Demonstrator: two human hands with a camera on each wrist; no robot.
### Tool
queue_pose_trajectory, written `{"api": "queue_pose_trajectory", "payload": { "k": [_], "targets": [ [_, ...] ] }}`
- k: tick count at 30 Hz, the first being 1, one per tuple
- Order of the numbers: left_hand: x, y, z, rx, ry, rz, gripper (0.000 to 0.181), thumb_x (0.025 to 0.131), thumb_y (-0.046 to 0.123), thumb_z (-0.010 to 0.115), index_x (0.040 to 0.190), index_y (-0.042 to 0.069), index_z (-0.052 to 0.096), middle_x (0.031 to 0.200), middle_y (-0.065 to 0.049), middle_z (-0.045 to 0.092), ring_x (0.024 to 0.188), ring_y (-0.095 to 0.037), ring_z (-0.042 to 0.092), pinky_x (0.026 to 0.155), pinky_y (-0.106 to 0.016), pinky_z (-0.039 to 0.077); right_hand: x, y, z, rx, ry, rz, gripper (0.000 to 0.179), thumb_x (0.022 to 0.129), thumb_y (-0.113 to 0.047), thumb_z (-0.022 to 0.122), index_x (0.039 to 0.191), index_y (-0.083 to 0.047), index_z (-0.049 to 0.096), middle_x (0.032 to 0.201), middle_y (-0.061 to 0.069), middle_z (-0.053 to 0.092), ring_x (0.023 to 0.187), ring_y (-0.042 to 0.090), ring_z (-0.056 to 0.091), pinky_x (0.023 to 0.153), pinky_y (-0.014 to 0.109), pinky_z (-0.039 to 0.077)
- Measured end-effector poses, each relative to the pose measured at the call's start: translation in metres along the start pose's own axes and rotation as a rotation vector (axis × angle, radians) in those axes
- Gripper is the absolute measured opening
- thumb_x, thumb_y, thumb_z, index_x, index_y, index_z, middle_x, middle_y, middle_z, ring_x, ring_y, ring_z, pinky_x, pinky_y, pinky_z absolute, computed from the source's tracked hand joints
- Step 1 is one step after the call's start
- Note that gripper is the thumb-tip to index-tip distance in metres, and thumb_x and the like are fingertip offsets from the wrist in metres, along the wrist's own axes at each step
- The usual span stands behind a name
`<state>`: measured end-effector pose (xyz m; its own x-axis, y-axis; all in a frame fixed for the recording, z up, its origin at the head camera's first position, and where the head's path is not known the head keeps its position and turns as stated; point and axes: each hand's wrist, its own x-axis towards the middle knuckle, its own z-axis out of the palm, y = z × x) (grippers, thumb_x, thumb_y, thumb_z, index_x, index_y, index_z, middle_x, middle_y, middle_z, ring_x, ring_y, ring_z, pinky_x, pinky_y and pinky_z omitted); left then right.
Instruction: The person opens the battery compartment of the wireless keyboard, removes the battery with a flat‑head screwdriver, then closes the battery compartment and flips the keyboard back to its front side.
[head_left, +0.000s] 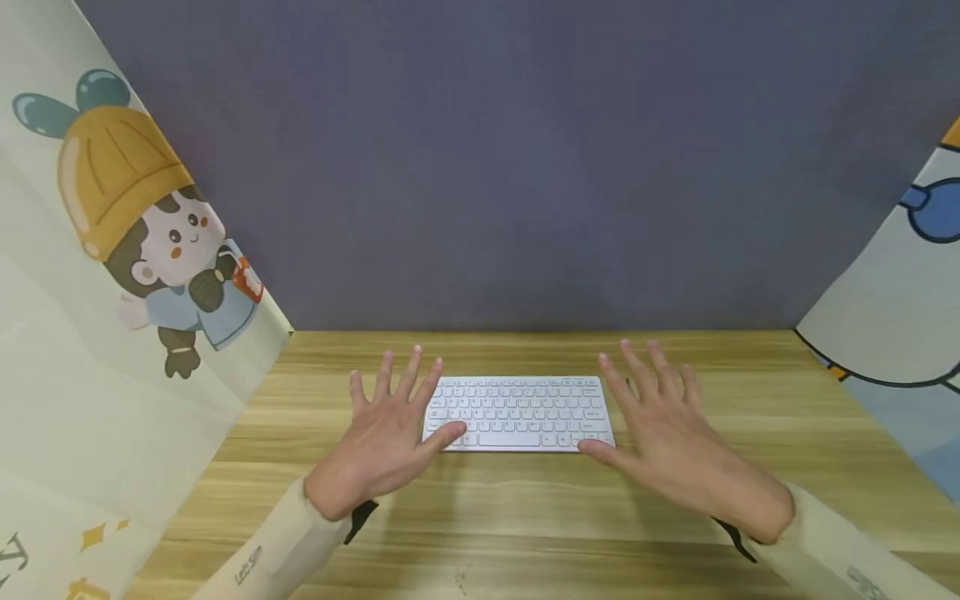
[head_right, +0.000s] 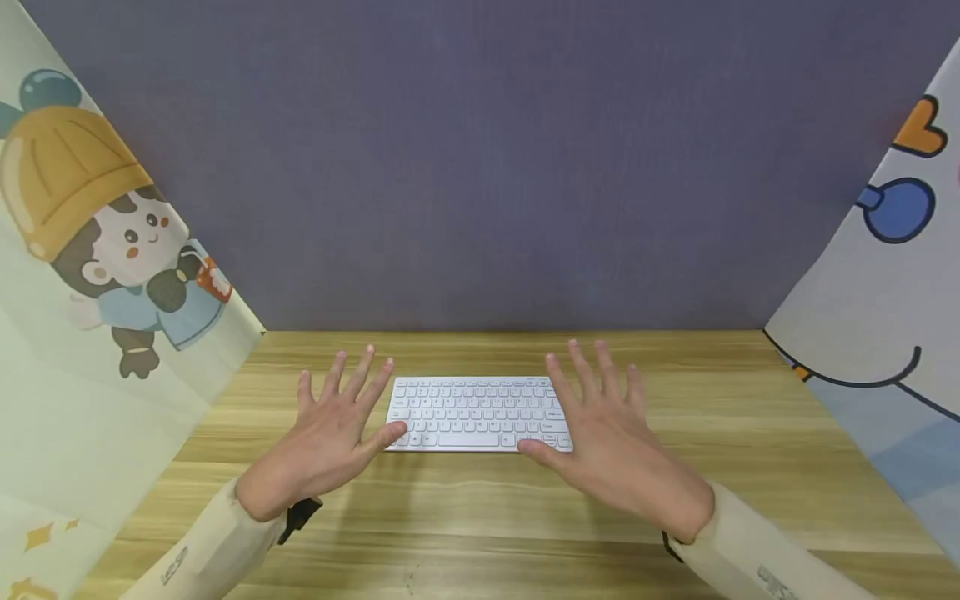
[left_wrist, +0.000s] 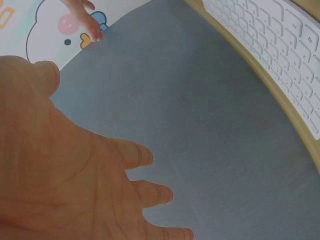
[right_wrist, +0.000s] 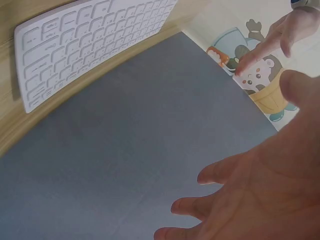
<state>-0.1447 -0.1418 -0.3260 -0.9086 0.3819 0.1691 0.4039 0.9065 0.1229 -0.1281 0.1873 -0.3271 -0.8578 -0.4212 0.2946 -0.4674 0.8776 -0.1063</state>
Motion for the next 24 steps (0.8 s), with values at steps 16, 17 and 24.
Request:
{"api": "queue_pose_trajectory", "payload": {
  "k": [16,17,24],
  "targets": [
    [0.008,-0.011,0.015,-0.025,0.042,-0.014,0.083,0.09,0.071,0.028,0.151,0.015,0.022,0.155,-0.015,0.009,0.138,-0.044,0.0,0.097,-0.072,-0.003,0.026,0.0,0.015,0.039,-0.068,0.009,0.097,0.085,-0.073,0.04,0.152,-0.009,0.013,0.156,0.017,0.004,0.14,0.039,-0.005,0.101,0.07,-0.001],
    [0.009,-0.012,0.016,-0.026,0.048,-0.015,0.083,0.09,0.07,0.028,0.151,0.015,0.023,0.155,-0.016,0.011,0.138,-0.044,0.001,0.097,-0.073,-0.003,0.027,0.0,0.016,0.039,-0.073,0.01,0.097,0.085,-0.073,0.039,0.152,-0.009,0.013,0.156,0.017,0.004,0.14,0.038,-0.006,0.101,0.069,-0.001],
    [0.013,-0.019,0.023,-0.029,0.044,-0.035,0.082,0.09,0.07,0.029,0.151,0.013,0.024,0.155,-0.015,0.01,0.138,-0.044,0.001,0.097,-0.073,-0.003,0.038,-0.004,0.024,0.059,-0.094,0.007,0.096,0.084,-0.075,0.037,0.152,-0.011,0.014,0.157,0.013,0.003,0.14,0.035,-0.008,0.101,0.069,0.0]
  ]
}}
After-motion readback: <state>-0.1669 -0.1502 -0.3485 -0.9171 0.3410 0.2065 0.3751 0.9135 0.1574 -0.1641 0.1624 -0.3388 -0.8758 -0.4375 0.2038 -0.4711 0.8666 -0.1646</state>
